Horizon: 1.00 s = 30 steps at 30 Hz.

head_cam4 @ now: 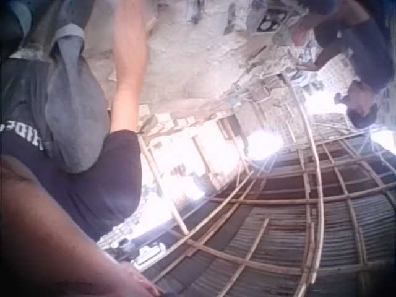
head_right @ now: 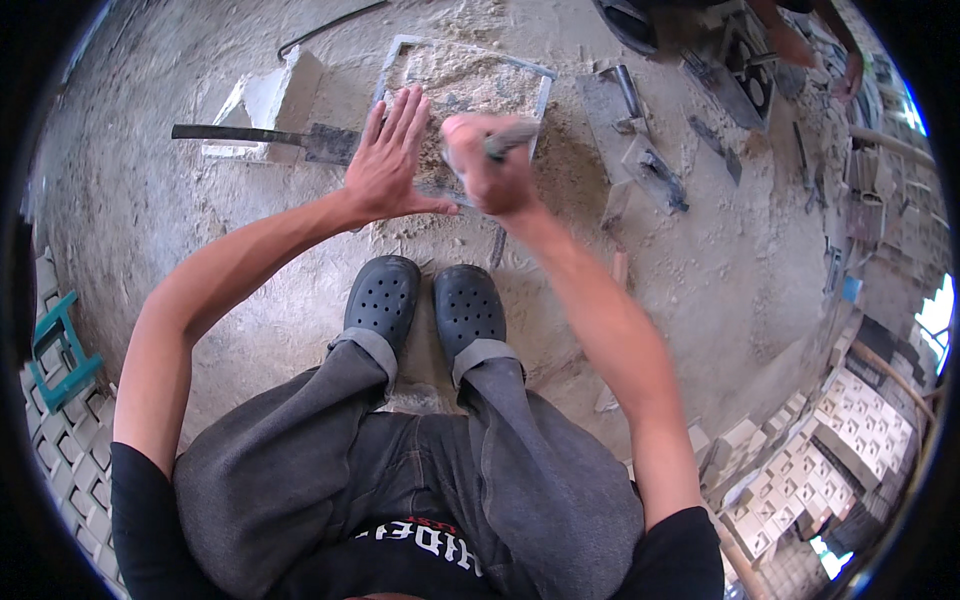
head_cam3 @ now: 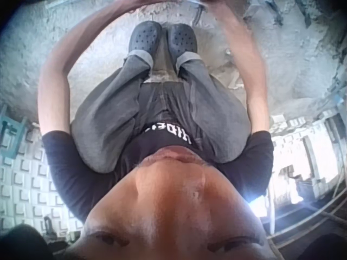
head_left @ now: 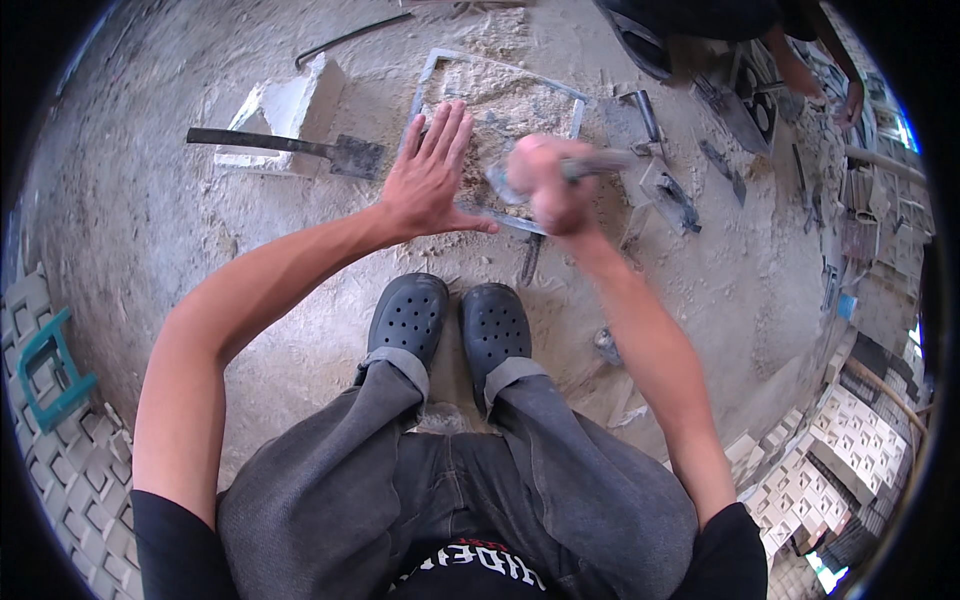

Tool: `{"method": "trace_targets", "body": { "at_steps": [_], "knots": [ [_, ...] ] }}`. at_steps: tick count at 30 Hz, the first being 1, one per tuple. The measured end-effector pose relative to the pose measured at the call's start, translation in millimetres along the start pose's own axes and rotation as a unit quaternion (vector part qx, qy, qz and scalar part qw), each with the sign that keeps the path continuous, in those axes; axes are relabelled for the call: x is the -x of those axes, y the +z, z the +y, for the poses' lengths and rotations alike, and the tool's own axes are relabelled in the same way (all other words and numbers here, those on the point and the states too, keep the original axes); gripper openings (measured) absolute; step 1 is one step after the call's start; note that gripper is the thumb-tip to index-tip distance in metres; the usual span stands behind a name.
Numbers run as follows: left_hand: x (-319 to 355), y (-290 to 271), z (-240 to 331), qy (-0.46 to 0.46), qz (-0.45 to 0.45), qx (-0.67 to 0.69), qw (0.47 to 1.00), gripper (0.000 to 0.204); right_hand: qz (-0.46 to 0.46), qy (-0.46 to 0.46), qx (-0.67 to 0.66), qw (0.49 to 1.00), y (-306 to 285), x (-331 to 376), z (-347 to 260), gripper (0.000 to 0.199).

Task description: The person prepares a ventilation block mold by placing stone pieces inside and then filling the gaps with a dry mixture using a small tool.

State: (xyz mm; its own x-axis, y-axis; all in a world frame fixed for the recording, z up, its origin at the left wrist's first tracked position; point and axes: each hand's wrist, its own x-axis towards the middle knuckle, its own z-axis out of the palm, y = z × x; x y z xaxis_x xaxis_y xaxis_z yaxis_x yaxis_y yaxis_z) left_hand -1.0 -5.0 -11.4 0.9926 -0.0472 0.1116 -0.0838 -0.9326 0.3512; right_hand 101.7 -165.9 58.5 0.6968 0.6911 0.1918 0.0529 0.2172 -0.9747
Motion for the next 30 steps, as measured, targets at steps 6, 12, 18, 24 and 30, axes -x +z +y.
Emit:
{"method": "trace_targets", "body": {
  "at_steps": [6, 12, 18, 24, 30],
  "knots": [
    [10.0, -8.5, -11.1, 0.0, -0.011, 0.002, 1.0, 0.15, 0.0, 0.032, -0.046, 0.998, 19.5, -21.8, -28.8, 0.041],
    [4.2, -9.1, -13.8, 0.008, -0.001, -0.009, 1.0, 0.148, 0.027, 0.007, 0.01, 1.0, 11.2, 4.0, 2.8, 0.043],
    [3.5, -7.4, -15.6, -0.016, -0.004, -0.004, 1.0, 0.147, 0.069, 0.032, -0.058, 0.995, 10.1, -10.0, -17.2, 0.042],
    [-20.9, -4.6, -13.6, -0.082, -0.004, -0.036, 0.996, 0.148, 0.067, -0.002, -0.093, 0.993, 5.0, -15.7, -59.7, 0.043],
    [-1.7, -12.6, -30.4, 0.007, -0.042, -0.034, 0.999, 0.151, 0.012, -0.015, -0.089, 0.996, 8.4, 2.9, -40.8, 0.042]
  ]
}}
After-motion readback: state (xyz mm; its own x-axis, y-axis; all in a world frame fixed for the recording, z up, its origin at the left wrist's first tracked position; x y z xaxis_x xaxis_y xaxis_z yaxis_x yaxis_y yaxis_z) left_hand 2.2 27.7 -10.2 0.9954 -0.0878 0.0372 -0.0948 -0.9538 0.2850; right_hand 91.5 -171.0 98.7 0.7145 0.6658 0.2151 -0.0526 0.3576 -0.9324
